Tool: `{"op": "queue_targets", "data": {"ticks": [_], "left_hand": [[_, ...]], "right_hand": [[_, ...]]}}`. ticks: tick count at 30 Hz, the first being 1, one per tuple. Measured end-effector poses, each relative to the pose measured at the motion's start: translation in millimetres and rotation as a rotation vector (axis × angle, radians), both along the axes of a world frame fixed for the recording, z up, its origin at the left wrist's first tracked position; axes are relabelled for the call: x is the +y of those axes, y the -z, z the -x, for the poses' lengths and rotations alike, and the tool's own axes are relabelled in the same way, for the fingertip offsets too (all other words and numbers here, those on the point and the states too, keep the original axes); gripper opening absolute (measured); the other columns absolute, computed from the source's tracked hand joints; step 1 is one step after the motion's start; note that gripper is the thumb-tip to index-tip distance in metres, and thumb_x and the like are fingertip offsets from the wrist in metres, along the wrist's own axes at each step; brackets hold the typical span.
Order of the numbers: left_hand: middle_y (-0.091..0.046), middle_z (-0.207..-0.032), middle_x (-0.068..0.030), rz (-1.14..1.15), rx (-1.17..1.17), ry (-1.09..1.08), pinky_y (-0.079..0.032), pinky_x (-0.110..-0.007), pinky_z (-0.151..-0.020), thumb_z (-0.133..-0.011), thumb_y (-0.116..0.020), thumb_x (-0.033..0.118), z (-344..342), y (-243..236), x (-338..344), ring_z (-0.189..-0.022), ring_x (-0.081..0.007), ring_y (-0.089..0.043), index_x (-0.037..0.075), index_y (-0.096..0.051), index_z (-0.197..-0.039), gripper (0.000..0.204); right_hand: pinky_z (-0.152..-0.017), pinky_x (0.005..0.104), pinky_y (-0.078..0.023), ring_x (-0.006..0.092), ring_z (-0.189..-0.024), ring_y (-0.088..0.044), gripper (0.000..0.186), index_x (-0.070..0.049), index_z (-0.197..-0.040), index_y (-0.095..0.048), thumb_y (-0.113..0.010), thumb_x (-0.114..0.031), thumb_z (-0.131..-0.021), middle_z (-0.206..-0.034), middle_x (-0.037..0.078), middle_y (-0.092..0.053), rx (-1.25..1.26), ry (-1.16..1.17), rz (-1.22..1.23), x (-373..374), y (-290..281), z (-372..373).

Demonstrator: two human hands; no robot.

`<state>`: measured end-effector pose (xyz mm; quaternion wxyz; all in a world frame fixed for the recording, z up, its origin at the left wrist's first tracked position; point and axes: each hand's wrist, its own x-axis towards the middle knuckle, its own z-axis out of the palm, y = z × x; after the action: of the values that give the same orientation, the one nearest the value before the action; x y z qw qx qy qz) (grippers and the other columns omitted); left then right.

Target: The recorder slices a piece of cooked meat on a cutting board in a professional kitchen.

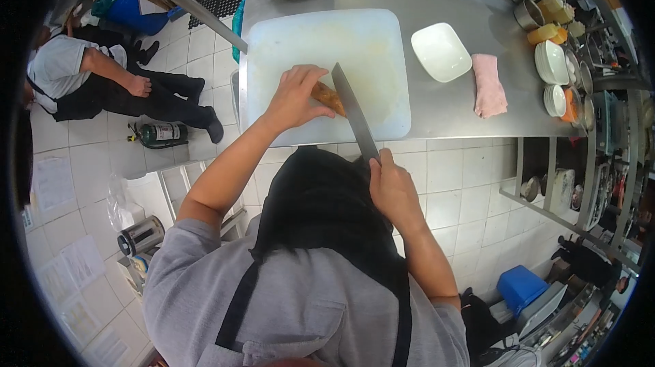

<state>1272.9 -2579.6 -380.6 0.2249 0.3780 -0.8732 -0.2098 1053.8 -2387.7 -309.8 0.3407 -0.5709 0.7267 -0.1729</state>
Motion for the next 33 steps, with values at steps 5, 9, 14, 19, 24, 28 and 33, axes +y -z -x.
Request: {"op": "queue_targets", "data": {"ticks": [5,9,14,19,24,28,33], "left_hand": [[-0.059,-0.128,-0.0123,0.003,-0.013,-0.037,-0.039,-0.045,-0.105,-0.064,-0.093,0.039,-0.2,5.1,-7.7,-0.123,-0.0325,-0.052,0.006,-0.056,-0.133,0.085],[-0.059,-0.125,-0.0111,-0.025,0.005,-0.002,-0.039,-0.044,-0.103,-0.065,-0.093,0.039,-0.3,12.8,-18.6,-0.122,-0.0316,-0.052,0.005,-0.058,-0.129,0.080],[-0.060,-0.118,-0.0082,-0.060,0.026,0.067,-0.040,-0.042,-0.101,-0.068,-0.092,0.036,-1.5,22.0,-24.3,-0.117,-0.0301,-0.053,0.007,-0.060,-0.120,0.068],[-0.061,-0.106,-0.0098,-0.087,0.058,0.090,-0.043,-0.043,-0.093,-0.070,-0.092,0.031,-4.6,28.4,-27.9,-0.106,-0.0336,-0.055,0.007,-0.057,-0.110,0.058],[-0.061,-0.106,-0.0093,-0.140,0.125,0.129,-0.046,-0.043,-0.093,-0.068,-0.092,0.028,-1.2,36.6,-33.2,-0.104,-0.0327,-0.056,0.007,-0.057,-0.108,0.057],[-0.061,-0.105,-0.0094,-0.149,0.124,0.125,-0.044,-0.043,-0.094,-0.068,-0.092,0.029,-1.9,35.0,-34.1,-0.104,-0.0330,-0.056,0.007,-0.058,-0.108,0.057],[-0.062,-0.105,-0.0084,-0.051,0.064,0.074,-0.039,-0.045,-0.100,-0.068,-0.092,0.032,-8.3,33.8,-29.4,-0.107,-0.0305,-0.057,0.009,-0.058,-0.109,0.057]], "right_hand": [[-0.067,0.0601,-0.050,0.0519,-0.072,-0.065,0.019,0.001,-0.107,-0.049,-0.051,-0.018,-0.106,-0.073,0.029,-0.066,0.007,-0.020,0.011,-2.7,6.2,-1.5],[-0.066,0.0599,-0.050,0.0516,-0.072,-0.065,0.019,0.001,-0.108,-0.049,-0.051,-0.017,-0.105,-0.073,0.029,-0.066,0.059,-0.016,-0.035,-5.9,11.7,-4.6],[-0.067,0.0576,-0.050,0.0522,-0.078,-0.066,0.020,0.003,-0.111,-0.052,-0.055,-0.016,-0.104,-0.082,0.031,-0.068,0.060,0.022,-0.095,-5.7,5.7,-7.4],[-0.065,0.0586,-0.049,0.0526,-0.076,-0.065,0.021,0.002,-0.111,-0.051,-0.054,-0.017,-0.105,-0.078,0.031,-0.066,0.069,-0.012,-0.167,0.9,-8.3,2.2],[-0.064,0.0606,-0.048,0.0535,-0.073,-0.064,0.021,0.002,-0.109,-0.049,-0.053,-0.018,-0.105,-0.073,0.032,-0.064,0.082,-0.037,-0.107,-29.3,6.6,-11.0],[-0.064,0.0608,-0.049,0.0533,-0.073,-0.064,0.020,0.002,-0.110,-0.049,-0.054,-0.017,-0.104,-0.073,0.032,-0.064,0.065,-0.026,-0.049,-55.0,28.8,-20.0],[-0.065,0.0613,-0.050,0.0531,-0.073,-0.064,0.019,0.001,-0.109,-0.048,-0.052,-0.017,-0.104,-0.074,0.032,-0.065,0.125,-0.131,-0.152,-24.0,-11.1,-2.7]]}}
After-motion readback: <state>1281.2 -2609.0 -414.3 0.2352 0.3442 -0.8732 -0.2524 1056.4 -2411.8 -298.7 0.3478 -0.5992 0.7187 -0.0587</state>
